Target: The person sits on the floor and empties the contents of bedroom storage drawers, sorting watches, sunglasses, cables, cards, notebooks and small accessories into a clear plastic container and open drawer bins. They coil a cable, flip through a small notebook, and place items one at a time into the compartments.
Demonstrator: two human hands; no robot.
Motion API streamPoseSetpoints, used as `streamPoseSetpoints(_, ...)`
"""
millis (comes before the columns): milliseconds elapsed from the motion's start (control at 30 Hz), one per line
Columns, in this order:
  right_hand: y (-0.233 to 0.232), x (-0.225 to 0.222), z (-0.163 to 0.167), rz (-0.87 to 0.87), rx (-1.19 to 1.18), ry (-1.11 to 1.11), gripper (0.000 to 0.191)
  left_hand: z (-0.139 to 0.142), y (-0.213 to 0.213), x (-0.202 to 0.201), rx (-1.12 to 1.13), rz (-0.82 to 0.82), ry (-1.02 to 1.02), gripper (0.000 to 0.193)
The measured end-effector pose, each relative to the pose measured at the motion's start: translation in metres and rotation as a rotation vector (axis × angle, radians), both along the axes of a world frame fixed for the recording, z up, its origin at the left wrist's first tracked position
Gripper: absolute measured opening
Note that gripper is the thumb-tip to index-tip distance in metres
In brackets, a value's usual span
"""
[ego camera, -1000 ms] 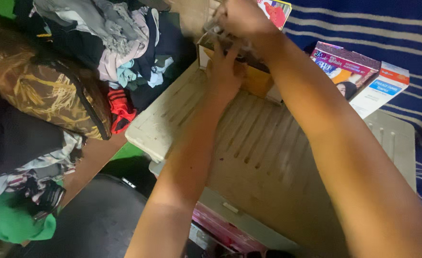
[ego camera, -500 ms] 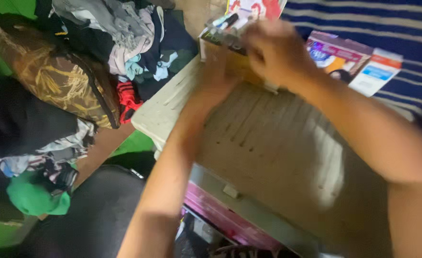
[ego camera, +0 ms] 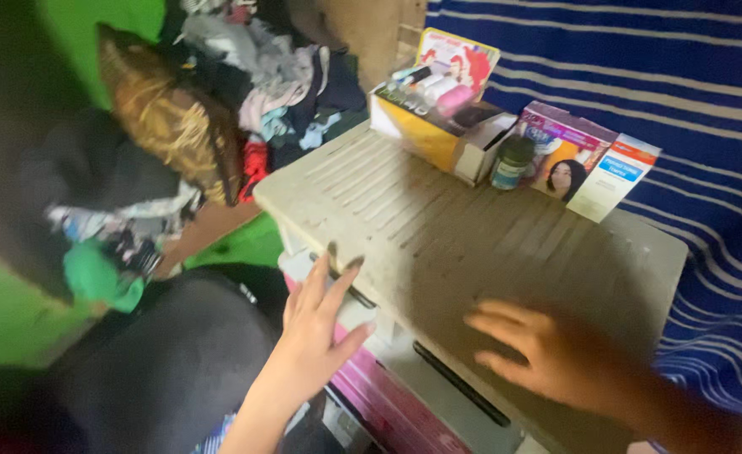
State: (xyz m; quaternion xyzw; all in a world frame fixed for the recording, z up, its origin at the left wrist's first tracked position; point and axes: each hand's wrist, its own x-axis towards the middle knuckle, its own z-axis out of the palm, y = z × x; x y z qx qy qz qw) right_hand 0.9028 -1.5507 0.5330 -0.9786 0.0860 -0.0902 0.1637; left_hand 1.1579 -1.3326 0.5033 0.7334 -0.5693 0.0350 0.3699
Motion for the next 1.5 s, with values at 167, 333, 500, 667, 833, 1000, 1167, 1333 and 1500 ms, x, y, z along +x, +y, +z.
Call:
streamPoseSetpoints(167,0.010,-0.041,-0.030,0.251,-0.211,-0.197,0.058,-0.047,0.063,-0.028,0.190,0.260,0.030,0.084)
streamPoseSetpoints(333,0.044,-0.047,-0.047,0.247,-0.083,-0.347,0.051,-0.093,0.135,-0.056,0.319,0.540,-0.007,0.094)
streamPoseSetpoints(500,0.080,-0.027,-0.042,0.281,0.239,-0.353,0.042,-0.115,0.190,-0.082,0.907,0.668,0.327,0.077)
streamPoseSetpoints(667,0.099,0.026,-0.061,0.433,0.265,-0.233,0.037,-0.123,0.221,-0.114,0.740,0.638,0.427,0.069)
streamPoseSetpoints(833,0.119,0.064,-0.087,0.529,0.403,-0.074,0.035,-0.140,0.251,-0.156,0.699,0.712,0.476,0.068)
streamPoseSetpoints(1000,0.167,0.088,-0.116,0.754,0.461,0.032,0.035,-0.171,0.285,-0.204,0.792,0.836,0.546,0.070)
streamPoseSetpoints(1167,0.241,0.104,-0.138,0.995,0.477,0.128,0.035,-0.190,0.332,-0.273,0.727,0.974,0.603,0.072)
streamPoseSetpoints(1333,0.338,0.086,-0.163,1.125,0.411,0.353,0.034,-0.205,0.372,-0.358,0.749,1.138,0.775,0.069)
streamPoseSetpoints(1500,0.425,0.037,-0.181,1.355,0.354,0.490,0.032,-0.213,0.416,-0.447,0.612,1.225,0.773,0.064)
